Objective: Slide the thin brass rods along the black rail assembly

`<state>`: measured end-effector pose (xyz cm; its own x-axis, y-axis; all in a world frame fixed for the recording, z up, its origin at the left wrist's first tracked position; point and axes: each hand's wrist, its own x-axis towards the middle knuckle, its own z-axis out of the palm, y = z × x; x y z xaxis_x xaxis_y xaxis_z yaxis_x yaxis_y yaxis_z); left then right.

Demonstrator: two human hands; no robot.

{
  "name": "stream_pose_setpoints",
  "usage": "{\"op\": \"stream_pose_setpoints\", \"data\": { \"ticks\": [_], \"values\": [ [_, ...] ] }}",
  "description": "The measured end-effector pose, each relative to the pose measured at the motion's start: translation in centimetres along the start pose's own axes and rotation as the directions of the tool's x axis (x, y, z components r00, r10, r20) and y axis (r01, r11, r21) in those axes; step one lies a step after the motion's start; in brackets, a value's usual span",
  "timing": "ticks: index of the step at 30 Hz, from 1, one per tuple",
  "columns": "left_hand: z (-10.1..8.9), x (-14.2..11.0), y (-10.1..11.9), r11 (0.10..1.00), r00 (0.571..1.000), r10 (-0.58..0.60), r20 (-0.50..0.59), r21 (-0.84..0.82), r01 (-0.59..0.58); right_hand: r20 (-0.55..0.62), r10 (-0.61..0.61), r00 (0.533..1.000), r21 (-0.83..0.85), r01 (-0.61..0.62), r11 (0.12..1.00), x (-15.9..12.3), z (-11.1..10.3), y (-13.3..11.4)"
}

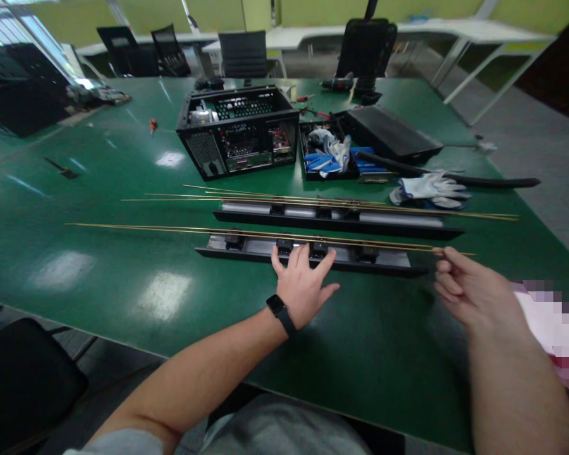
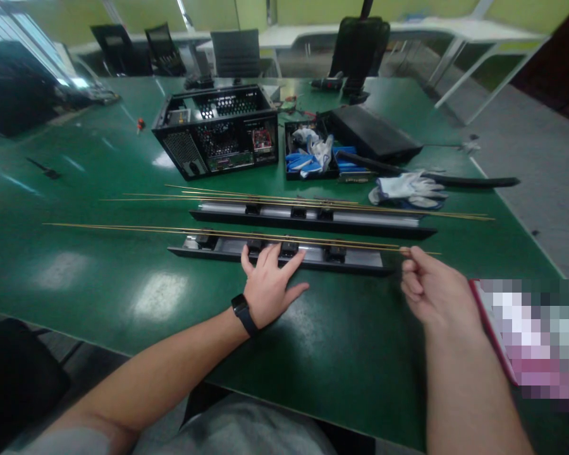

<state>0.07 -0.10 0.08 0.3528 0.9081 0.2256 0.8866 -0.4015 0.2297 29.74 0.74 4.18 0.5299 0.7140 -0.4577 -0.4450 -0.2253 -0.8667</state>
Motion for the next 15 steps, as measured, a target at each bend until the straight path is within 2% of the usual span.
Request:
{"op": "stream_pose_setpoints", "data": {
  "ticks": [5, 10, 15],
  "values": [
    [-0.02, 0.02, 0.03, 1.000, 1.000, 0.006, -0.003, -0.001, -0.006, 0.029, -0.002, 1.000, -0.050, 0.004, 0.999, -0.15, 0.51, 0.68],
    [0.04, 0.05, 0.03, 1.000, 1.000, 0.001, -0.008, -0.005, -0.001, -0.045, -0.041, 0.998, -0.041, 0.039, 0.998, 0.17, 0.24, 0.46],
    [0.00, 0.01, 0.00, 1.000, 1.000, 0.001, 0.002, 0.000, -0.001, -0.064, -0.043, 0.997, 0.007, 0.044, 0.999, -0.14, 0.19, -0.20]
  ]
}}
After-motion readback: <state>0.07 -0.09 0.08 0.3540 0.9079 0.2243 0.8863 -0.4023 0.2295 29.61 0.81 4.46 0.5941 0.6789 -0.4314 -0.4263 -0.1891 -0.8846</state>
